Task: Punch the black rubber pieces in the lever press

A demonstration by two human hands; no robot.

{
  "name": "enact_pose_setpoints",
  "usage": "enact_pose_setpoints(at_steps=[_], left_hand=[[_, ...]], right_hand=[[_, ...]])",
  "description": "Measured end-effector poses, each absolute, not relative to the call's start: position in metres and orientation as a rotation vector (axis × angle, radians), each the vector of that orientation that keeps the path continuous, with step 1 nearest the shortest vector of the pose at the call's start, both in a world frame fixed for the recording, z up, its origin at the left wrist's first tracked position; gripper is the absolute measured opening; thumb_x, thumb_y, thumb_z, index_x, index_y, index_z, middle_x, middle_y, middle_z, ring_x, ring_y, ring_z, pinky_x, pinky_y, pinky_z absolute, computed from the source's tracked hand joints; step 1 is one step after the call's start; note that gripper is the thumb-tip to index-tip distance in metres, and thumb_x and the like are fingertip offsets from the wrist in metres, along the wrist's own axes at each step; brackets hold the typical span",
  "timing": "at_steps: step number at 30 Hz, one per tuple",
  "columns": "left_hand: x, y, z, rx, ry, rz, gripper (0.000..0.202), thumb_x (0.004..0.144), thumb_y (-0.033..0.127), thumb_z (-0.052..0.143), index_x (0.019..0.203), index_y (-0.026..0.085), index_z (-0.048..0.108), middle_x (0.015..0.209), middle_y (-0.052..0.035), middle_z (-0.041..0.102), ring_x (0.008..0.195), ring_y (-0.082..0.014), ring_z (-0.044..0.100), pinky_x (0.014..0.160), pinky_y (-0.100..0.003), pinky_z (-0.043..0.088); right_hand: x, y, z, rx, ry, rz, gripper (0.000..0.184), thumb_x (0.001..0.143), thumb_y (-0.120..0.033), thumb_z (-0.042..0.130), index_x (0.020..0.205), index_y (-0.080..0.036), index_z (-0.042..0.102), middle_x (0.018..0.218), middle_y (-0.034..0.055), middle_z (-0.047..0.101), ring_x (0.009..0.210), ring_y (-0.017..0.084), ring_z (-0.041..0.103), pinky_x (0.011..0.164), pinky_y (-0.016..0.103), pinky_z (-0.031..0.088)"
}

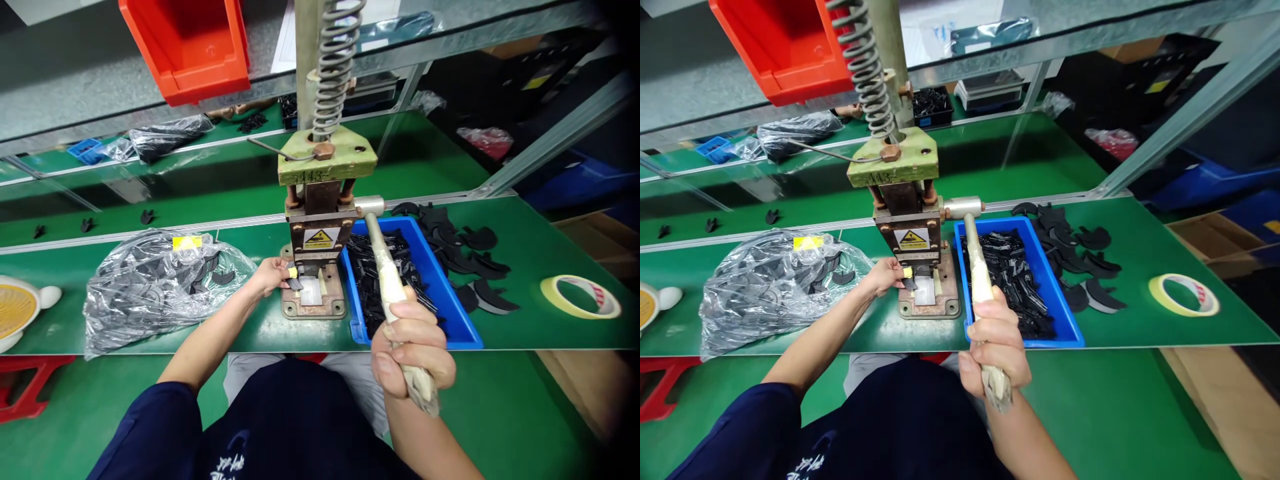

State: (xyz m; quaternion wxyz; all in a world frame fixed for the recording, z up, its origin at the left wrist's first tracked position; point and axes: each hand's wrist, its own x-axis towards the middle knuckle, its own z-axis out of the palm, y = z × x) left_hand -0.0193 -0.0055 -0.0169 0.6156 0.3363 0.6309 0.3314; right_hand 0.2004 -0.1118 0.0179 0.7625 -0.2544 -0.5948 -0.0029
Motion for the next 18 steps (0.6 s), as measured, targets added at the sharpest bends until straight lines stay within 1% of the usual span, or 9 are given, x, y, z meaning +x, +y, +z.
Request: enact_pose_setpoints(at_steps=[3, 6, 9, 11, 15, 18], left_hand=[[-0.021, -0.002, -0.018, 0.780, 1.446, 0.726, 0.037, 0.060, 0.009, 0.091, 0.062, 0.012, 0.054, 0.050, 0.0041, 0.057, 0.040, -0.0073, 0.056, 0.043, -0.017, 0.051], [-0.021, 0.002, -0.017, 0.798, 1.486, 0.646, 0.033, 0.063, 0.007, 0.088, 0.058, 0.012, 0.055, 0.048, 0.0026, 0.058, 0.041, -0.0080, 0.057, 0.046, -0.018, 0.053], [-0.021, 0.005, -0.015, 0.772, 1.529, 0.576, 0.030, 0.065, 0.006, 0.084, 0.056, 0.013, 0.056, 0.047, 0.0023, 0.058, 0.043, -0.0092, 0.058, 0.049, -0.019, 0.054], [-0.021, 0.006, -0.015, 0.740, 1.528, 0.558, 0.030, 0.064, 0.006, 0.084, 0.056, 0.014, 0.057, 0.047, 0.0025, 0.058, 0.045, -0.0103, 0.060, 0.050, -0.020, 0.055], [-0.020, 0.008, -0.018, 0.739, 1.515, 0.599, 0.026, 0.060, 0.008, 0.086, 0.059, 0.015, 0.061, 0.045, 0.0030, 0.055, 0.045, -0.0135, 0.060, 0.048, -0.022, 0.054], [-0.021, 0.010, -0.019, 0.840, 1.531, 0.705, 0.020, 0.060, 0.010, 0.085, 0.066, 0.014, 0.067, 0.049, 0.0013, 0.058, 0.046, -0.0150, 0.061, 0.047, -0.023, 0.054]], right_hand=[[0.200, -0.113, 0.017, -0.584, -1.287, 0.015, 0.020, 0.072, -0.020, 0.063, 0.069, -0.024, 0.043, 0.075, -0.0044, 0.057, 0.083, 0.018, 0.061, 0.094, 0.053, 0.052], [0.198, -0.113, 0.018, -0.578, -1.273, 0.020, 0.021, 0.071, -0.019, 0.063, 0.069, -0.023, 0.042, 0.075, -0.0048, 0.056, 0.082, 0.018, 0.060, 0.095, 0.052, 0.052], [0.195, -0.112, 0.020, -0.555, -1.260, 0.024, 0.022, 0.070, -0.018, 0.063, 0.068, -0.023, 0.042, 0.075, -0.0047, 0.056, 0.083, 0.017, 0.060, 0.095, 0.052, 0.051], [0.194, -0.111, 0.021, -0.547, -1.245, 0.033, 0.022, 0.071, -0.018, 0.063, 0.068, -0.023, 0.041, 0.074, -0.0049, 0.055, 0.082, 0.017, 0.060, 0.095, 0.051, 0.050], [0.194, -0.110, 0.022, -0.541, -1.232, 0.041, 0.024, 0.071, -0.019, 0.063, 0.067, -0.023, 0.039, 0.072, -0.0056, 0.052, 0.081, 0.017, 0.059, 0.094, 0.052, 0.051], [0.194, -0.108, 0.022, -0.506, -1.232, 0.035, 0.025, 0.070, -0.019, 0.063, 0.066, -0.023, 0.039, 0.070, -0.0058, 0.051, 0.080, 0.017, 0.059, 0.095, 0.050, 0.051]])
